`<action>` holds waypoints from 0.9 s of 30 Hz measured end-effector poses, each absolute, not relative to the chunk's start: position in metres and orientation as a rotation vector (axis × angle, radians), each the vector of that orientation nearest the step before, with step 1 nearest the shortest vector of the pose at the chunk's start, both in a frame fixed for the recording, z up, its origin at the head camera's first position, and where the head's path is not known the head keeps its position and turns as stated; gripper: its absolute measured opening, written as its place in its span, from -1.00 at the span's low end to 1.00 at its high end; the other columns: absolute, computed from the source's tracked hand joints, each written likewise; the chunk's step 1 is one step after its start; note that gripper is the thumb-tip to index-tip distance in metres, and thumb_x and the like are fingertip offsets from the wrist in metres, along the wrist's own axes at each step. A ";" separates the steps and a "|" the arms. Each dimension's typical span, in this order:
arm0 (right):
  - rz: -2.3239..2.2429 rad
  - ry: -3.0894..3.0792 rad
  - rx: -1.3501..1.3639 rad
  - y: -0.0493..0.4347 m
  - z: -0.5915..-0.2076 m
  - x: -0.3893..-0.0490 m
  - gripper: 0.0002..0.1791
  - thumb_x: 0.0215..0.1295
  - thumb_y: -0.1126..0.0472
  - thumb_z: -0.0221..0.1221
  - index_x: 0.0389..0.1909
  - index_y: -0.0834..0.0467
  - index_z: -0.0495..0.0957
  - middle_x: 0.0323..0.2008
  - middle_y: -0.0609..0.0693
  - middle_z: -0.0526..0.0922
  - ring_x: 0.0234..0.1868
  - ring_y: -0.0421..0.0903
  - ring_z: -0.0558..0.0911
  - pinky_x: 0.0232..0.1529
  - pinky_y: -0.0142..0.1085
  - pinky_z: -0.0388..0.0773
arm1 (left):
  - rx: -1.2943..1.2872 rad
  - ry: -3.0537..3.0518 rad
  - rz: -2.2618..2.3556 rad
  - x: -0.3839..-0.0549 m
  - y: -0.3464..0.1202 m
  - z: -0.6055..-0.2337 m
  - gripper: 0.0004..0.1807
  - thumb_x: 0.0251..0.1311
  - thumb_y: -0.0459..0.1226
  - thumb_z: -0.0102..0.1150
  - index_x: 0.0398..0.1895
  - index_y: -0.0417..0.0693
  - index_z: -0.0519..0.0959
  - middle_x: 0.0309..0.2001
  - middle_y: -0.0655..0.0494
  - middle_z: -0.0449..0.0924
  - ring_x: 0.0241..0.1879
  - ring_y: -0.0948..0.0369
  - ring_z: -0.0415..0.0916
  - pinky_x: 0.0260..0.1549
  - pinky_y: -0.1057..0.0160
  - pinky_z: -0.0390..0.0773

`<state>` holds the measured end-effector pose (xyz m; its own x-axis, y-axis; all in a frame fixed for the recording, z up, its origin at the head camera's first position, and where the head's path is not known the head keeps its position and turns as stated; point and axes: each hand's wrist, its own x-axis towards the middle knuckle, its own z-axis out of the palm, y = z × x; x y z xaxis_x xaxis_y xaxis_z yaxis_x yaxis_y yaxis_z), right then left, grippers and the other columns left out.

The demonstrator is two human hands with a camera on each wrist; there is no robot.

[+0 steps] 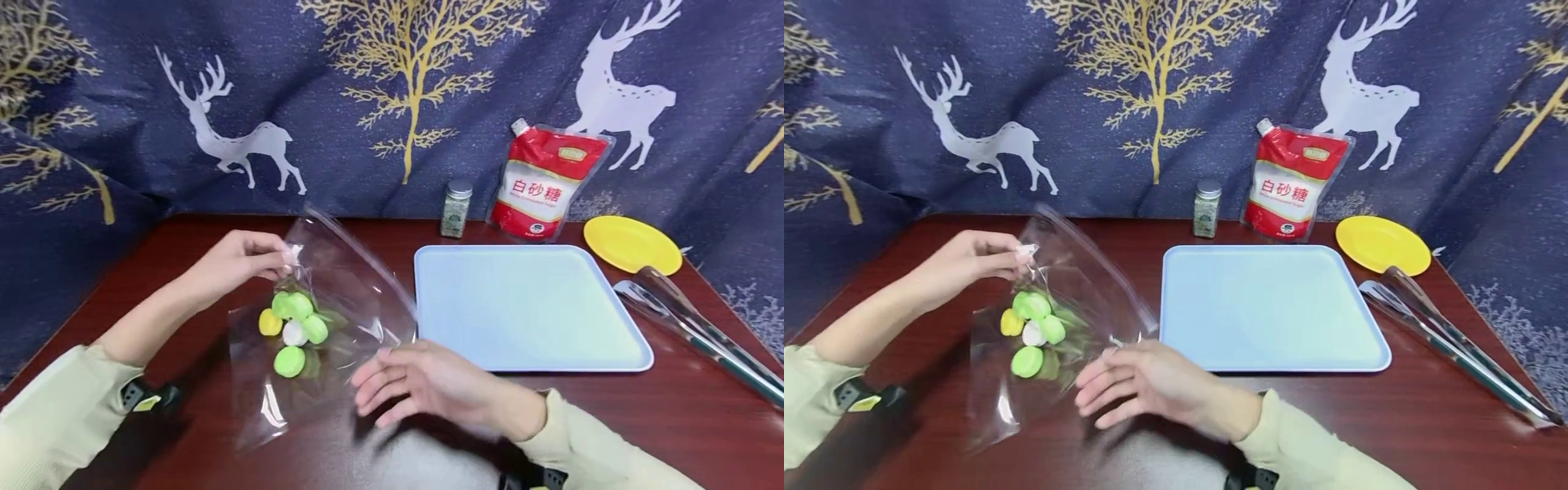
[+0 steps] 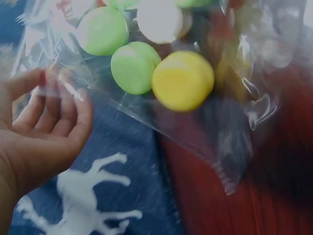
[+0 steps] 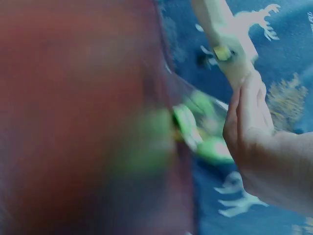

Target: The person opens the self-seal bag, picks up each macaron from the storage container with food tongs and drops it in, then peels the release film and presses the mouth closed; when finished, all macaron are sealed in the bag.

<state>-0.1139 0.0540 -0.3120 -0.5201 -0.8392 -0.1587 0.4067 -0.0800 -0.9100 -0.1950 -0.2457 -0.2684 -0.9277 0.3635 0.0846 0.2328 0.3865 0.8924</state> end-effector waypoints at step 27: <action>-1.545 2.785 -1.016 0.080 -0.259 -0.200 -0.71 0.19 0.37 -0.05 -0.60 0.16 0.59 -0.70 -0.07 0.52 -0.66 -0.12 0.49 -0.59 -0.32 0.43 | 0.380 2.535 2.499 -0.177 -0.216 -0.276 -0.73 0.13 -0.58 -0.05 -0.25 -0.24 0.63 -0.45 0.04 0.60 -0.54 0.26 0.46 -0.55 0.40 0.50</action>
